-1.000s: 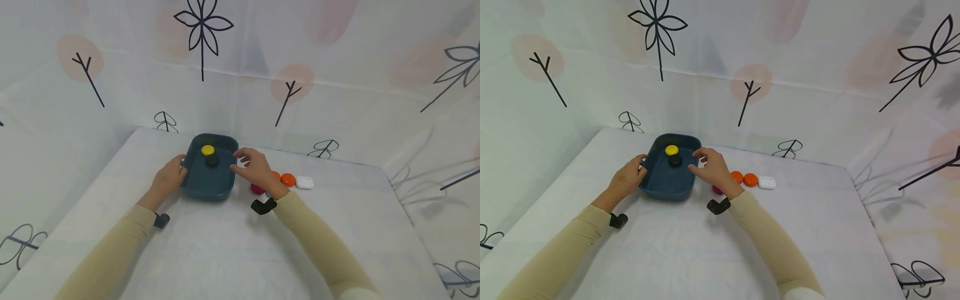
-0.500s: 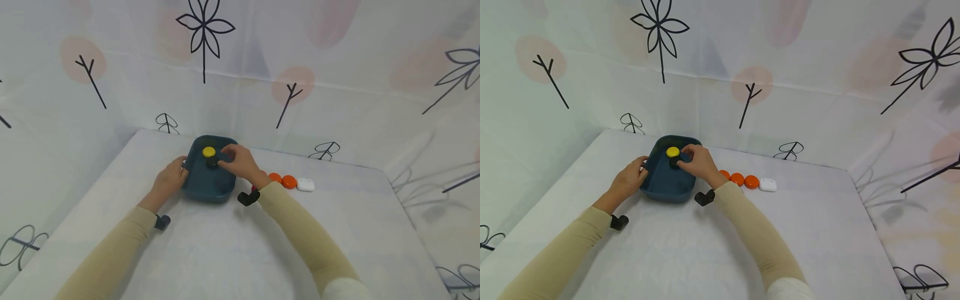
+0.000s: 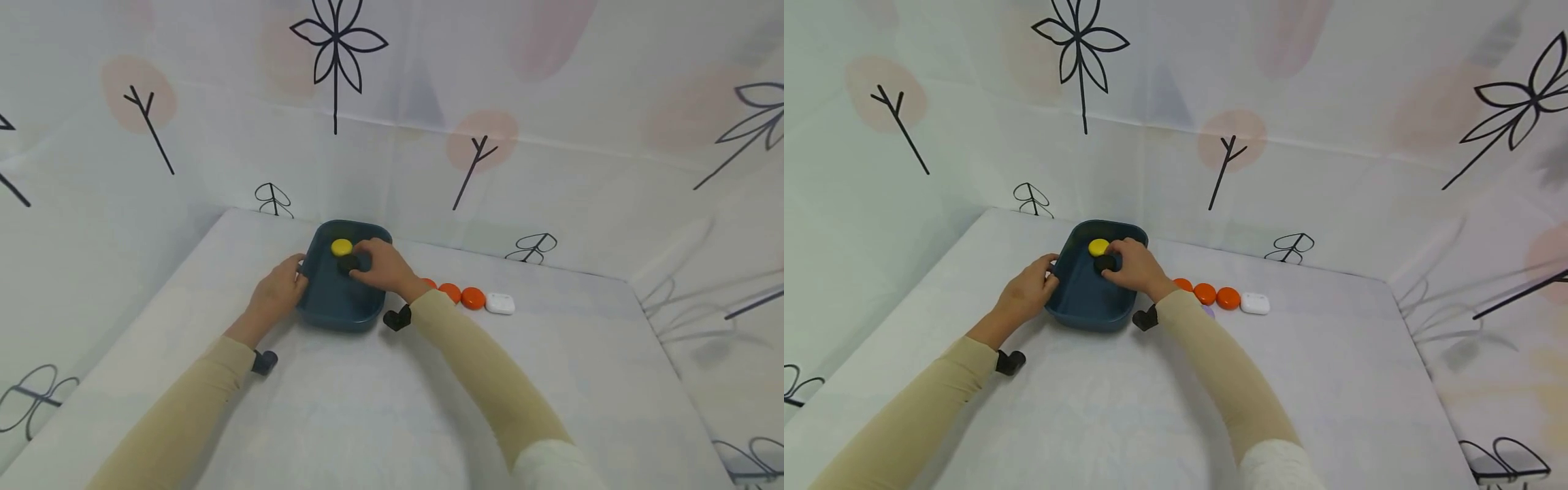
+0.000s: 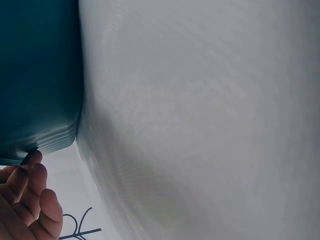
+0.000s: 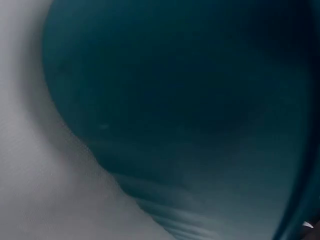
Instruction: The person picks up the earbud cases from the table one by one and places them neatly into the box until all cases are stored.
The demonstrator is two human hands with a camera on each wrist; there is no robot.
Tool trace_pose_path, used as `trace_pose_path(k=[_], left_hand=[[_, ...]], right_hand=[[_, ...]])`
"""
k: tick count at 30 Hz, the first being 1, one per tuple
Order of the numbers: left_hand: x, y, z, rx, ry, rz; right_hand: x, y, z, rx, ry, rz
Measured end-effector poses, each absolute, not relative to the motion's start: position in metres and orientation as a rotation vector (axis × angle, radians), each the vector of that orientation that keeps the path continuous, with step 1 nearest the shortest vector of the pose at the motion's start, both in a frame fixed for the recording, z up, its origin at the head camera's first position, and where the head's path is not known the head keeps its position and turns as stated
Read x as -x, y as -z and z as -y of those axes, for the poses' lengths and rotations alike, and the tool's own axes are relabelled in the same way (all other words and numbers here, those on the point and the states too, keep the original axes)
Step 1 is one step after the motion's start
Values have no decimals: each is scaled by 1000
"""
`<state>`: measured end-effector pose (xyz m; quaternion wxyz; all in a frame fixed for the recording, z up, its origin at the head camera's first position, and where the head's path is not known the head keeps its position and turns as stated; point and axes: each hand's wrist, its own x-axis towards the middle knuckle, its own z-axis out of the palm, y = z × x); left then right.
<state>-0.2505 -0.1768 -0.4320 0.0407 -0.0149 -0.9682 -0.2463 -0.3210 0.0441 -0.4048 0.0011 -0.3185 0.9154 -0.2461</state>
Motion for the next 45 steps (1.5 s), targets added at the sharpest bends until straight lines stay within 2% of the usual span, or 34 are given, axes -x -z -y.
trace_pose_path(k=[19, 26, 35, 45], left_hand=[[253, 435, 177, 49, 733, 2968], [250, 431, 179, 42, 748, 2959], [252, 434, 180, 85, 758, 2943], [253, 433, 179, 76, 737, 2953]], right_hand=[[346, 415, -30, 983, 537, -2909], [347, 413, -26, 1044, 389, -2905], [353, 415, -22, 995, 139, -2916], [355, 416, -16, 978, 74, -2922]])
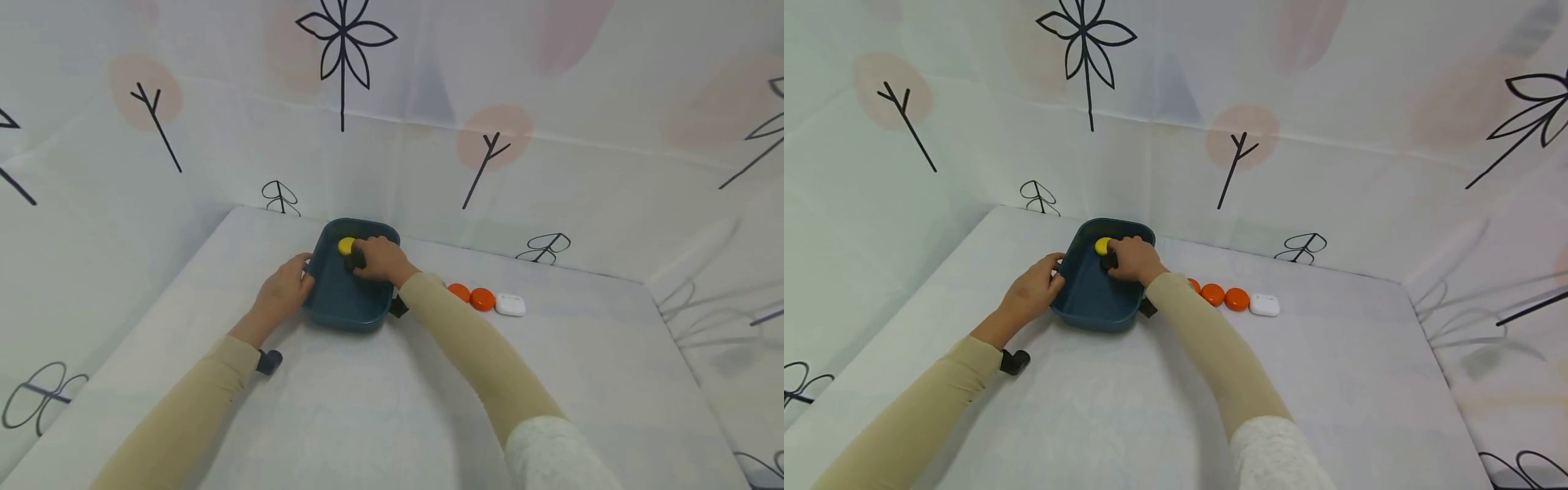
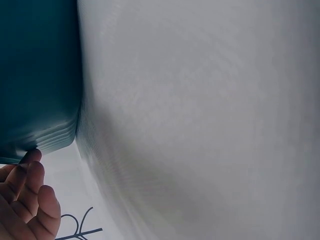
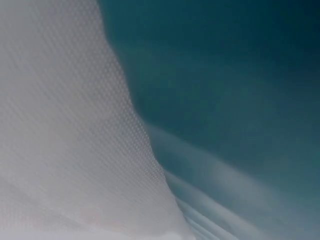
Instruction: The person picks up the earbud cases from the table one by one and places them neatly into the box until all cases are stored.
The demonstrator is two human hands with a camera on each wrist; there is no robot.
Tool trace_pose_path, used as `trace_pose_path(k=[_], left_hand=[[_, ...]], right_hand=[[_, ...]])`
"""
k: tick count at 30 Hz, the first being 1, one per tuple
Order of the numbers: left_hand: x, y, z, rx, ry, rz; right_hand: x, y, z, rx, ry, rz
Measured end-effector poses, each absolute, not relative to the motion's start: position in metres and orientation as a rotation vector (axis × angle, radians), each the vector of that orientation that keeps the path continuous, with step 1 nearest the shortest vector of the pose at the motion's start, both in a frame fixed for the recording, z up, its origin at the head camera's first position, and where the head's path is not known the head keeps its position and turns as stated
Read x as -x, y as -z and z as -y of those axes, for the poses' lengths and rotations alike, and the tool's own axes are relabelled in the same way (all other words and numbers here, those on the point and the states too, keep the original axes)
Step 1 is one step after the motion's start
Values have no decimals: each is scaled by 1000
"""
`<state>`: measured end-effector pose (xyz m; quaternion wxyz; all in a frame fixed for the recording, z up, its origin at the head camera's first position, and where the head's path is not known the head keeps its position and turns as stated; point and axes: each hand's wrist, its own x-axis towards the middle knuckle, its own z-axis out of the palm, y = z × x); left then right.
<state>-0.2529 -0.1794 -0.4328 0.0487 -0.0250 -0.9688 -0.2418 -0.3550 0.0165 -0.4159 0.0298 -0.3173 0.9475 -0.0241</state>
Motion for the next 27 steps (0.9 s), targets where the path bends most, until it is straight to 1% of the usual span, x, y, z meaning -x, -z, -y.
trace_pose_path(k=[5, 13, 27], left_hand=[[253, 432, 178, 33, 716, 2962], [254, 433, 177, 49, 726, 2956], [254, 434, 178, 48, 727, 2944]], right_hand=[[357, 419, -14, 996, 36, -2925], [359, 422, -14, 982, 10, -2907], [358, 418, -17, 936, 188, -2898]])
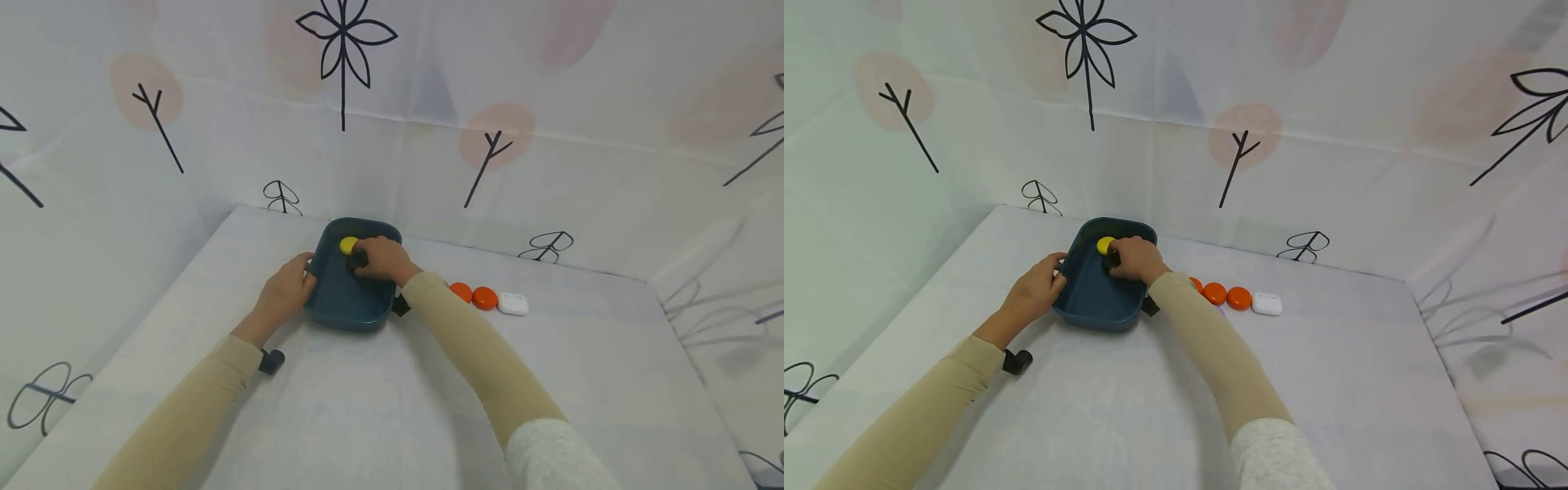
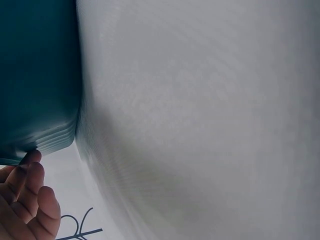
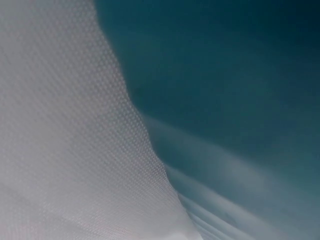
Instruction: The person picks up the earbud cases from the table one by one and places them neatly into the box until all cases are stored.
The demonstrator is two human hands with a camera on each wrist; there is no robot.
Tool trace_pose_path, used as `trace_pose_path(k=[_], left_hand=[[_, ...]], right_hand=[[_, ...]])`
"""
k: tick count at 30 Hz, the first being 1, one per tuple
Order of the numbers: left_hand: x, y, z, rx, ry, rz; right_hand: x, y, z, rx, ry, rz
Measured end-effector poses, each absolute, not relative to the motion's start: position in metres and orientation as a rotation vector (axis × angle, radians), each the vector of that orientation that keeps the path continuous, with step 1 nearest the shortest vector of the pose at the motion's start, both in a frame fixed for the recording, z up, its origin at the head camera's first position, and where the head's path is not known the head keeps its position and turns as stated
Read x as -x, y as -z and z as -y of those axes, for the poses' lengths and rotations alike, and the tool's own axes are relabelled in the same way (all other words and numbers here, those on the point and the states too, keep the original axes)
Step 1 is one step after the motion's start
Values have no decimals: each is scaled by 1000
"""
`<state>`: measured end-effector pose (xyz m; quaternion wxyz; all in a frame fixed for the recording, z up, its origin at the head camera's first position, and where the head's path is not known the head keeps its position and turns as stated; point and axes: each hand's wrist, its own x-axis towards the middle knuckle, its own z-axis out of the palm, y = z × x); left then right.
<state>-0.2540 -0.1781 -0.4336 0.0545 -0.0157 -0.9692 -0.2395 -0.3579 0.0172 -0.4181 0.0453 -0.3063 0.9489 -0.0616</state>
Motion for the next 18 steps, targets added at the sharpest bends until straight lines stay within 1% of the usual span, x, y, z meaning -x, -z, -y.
trace_pose_path(k=[7, 13, 18], left_hand=[[253, 431, 177, 42, 734, 2954], [252, 431, 177, 60, 723, 2957], [252, 430, 177, 67, 718, 2953]], right_hand=[[358, 417, -22, 959, 271, -2878], [356, 414, -26, 1036, 383, -2838], [351, 411, -29, 1028, 438, -2818]])
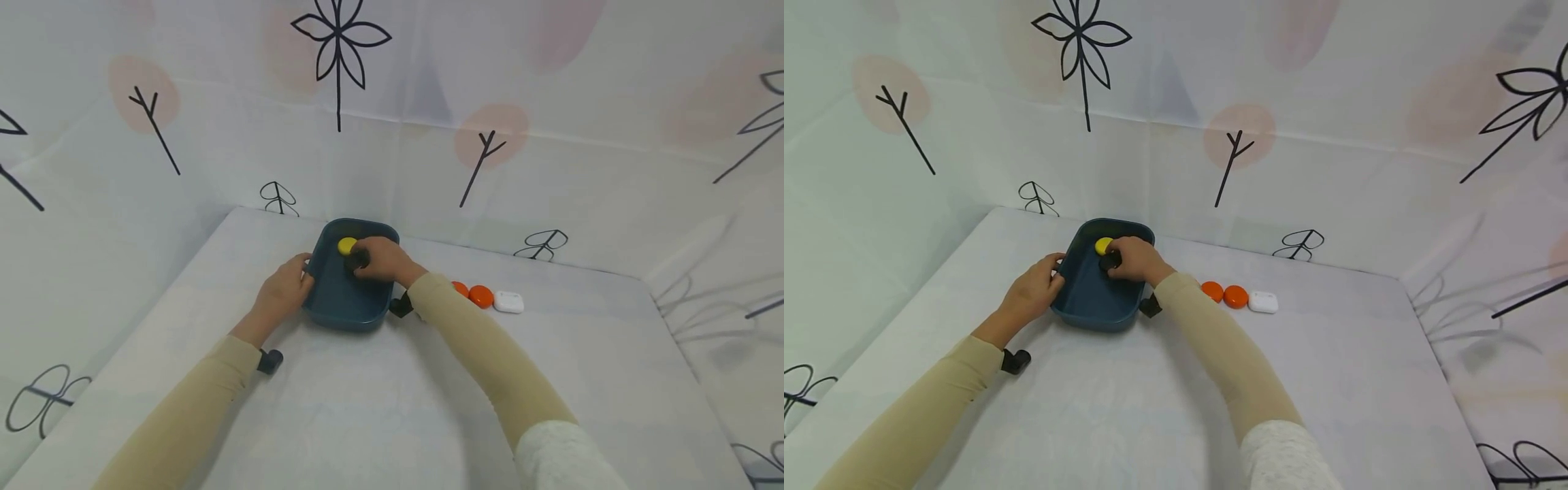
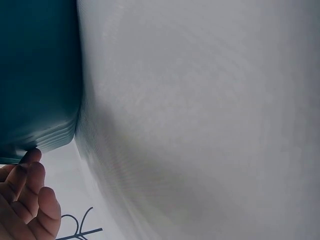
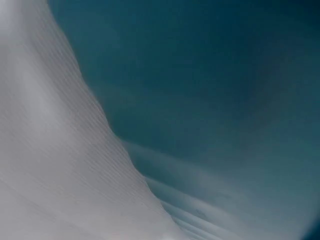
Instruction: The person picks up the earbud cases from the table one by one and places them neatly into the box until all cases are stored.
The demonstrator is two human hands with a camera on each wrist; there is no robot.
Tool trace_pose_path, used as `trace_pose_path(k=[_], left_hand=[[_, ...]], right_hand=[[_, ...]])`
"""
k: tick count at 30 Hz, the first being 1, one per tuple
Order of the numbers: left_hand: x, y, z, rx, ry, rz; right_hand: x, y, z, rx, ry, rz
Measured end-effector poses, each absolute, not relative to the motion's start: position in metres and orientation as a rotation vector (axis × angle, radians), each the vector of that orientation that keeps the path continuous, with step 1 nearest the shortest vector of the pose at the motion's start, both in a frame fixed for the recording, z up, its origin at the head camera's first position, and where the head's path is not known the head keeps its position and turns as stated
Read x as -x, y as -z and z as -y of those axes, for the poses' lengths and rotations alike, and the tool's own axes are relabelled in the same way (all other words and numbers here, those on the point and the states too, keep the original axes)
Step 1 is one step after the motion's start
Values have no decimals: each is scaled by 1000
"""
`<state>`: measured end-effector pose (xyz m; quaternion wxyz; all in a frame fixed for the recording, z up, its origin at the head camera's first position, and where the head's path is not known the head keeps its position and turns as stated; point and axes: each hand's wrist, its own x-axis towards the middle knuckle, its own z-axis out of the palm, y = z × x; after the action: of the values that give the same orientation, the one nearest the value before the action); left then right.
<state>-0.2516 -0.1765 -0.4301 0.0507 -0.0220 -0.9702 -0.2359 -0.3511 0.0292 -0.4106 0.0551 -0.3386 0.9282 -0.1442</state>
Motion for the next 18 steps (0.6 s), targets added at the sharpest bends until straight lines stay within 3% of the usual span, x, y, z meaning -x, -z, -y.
trace_pose_path(k=[18], left_hand=[[252, 432, 176, 35, 735, 2948]], right_hand=[[333, 394, -50, 1092, 615, -2811]])
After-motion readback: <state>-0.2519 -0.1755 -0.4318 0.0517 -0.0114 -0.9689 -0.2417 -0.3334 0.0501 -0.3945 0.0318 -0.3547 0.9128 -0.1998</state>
